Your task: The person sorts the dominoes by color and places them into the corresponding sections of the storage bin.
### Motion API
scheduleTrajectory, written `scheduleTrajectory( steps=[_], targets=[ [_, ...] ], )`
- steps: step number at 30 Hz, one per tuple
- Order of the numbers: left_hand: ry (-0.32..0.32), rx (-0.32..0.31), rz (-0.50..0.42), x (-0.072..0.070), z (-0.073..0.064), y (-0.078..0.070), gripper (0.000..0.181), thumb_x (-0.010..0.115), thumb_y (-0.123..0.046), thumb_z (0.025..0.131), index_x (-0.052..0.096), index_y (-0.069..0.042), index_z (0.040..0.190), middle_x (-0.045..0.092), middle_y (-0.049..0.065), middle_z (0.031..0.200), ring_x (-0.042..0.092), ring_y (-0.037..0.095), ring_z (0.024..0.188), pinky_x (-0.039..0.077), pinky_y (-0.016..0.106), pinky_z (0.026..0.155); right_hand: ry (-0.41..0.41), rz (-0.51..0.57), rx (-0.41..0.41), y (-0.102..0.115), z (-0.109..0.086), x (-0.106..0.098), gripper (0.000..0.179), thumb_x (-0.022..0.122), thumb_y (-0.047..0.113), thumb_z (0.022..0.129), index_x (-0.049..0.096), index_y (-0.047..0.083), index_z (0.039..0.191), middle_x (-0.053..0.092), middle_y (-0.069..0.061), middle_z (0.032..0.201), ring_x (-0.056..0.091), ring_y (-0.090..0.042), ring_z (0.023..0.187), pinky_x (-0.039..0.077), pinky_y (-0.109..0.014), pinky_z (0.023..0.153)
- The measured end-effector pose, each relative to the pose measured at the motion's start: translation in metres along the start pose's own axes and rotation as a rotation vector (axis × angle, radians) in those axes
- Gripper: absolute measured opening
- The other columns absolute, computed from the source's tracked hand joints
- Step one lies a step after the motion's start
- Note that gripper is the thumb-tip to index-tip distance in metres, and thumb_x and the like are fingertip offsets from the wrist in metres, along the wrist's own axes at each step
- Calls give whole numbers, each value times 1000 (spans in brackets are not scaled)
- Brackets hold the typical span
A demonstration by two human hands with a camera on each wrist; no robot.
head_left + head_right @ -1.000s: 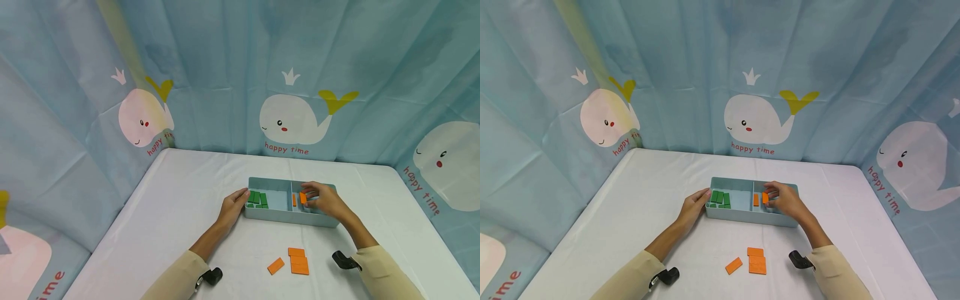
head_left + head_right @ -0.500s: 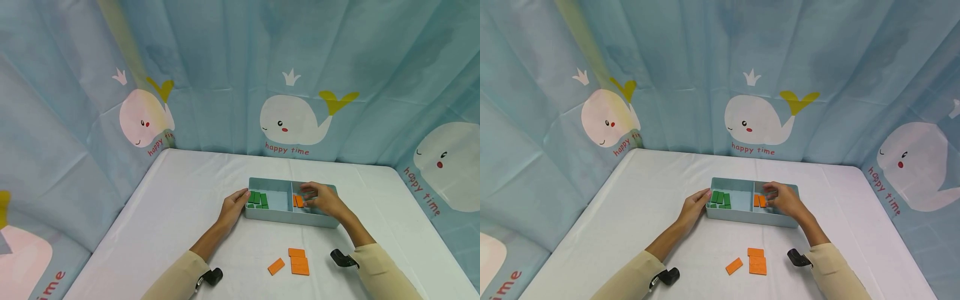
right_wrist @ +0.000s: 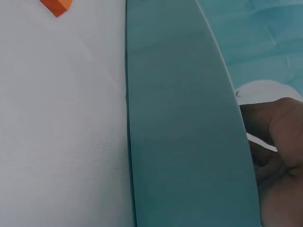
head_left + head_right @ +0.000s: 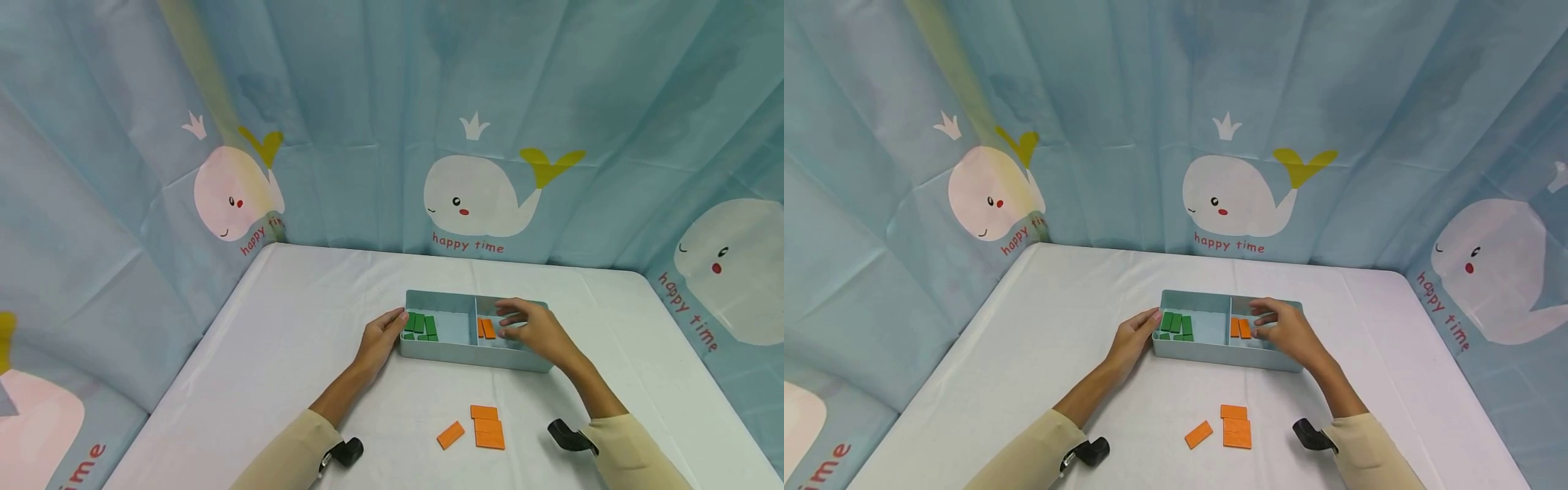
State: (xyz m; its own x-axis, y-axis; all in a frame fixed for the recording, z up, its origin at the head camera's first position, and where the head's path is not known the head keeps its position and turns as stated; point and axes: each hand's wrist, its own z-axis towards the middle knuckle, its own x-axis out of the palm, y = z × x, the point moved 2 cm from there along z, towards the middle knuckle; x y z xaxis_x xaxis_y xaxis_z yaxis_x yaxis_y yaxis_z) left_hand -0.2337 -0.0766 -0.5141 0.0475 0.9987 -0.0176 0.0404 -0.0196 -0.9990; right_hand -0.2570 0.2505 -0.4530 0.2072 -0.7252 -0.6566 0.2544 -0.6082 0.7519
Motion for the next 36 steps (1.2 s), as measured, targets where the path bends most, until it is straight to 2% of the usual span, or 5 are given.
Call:
scheduleTrajectory(
  steps=[8,17,25,29,36],
  targets=[
    [1,5,-7,0,1,1,67,63,-44,108,49,-1,157,56,15,157,48,28,150,40,44,124,-63,29,-54,10,-16,-3,48,79,9,97,64,9,143,70,-18,131,73,-30,111,63,-25,84],
    [-6,0,-4,-1,2,1,67,63,-44,108,50,-1,156,57,14,156,49,28,149,40,44,124,-111,33,-113,19,-30,-4,46,81,15,96,66,14,140,72,-14,126,74,-21,105,63,-24,81],
    [-4,-7,-1,-1,2,1,66,63,-45,107,51,-2,156,57,13,156,49,27,149,41,43,124,-109,75,-156,19,-44,-2,42,78,15,99,66,15,139,73,-10,124,73,-12,103,61,-20,87],
    [-4,-2,1,-2,3,1,67,63,-45,107,51,-1,156,57,13,156,48,27,150,40,43,124,-105,105,-173,21,-52,1,40,77,12,99,66,13,138,74,-9,122,74,-14,102,60,-19,89],
    [-5,0,10,-2,1,0,65,64,-44,107,52,-2,156,57,13,156,48,27,150,40,44,124,-61,175,-198,21,-65,5,40,77,7,99,67,13,137,73,-18,121,74,-19,101,63,-23,86]
  ],
)
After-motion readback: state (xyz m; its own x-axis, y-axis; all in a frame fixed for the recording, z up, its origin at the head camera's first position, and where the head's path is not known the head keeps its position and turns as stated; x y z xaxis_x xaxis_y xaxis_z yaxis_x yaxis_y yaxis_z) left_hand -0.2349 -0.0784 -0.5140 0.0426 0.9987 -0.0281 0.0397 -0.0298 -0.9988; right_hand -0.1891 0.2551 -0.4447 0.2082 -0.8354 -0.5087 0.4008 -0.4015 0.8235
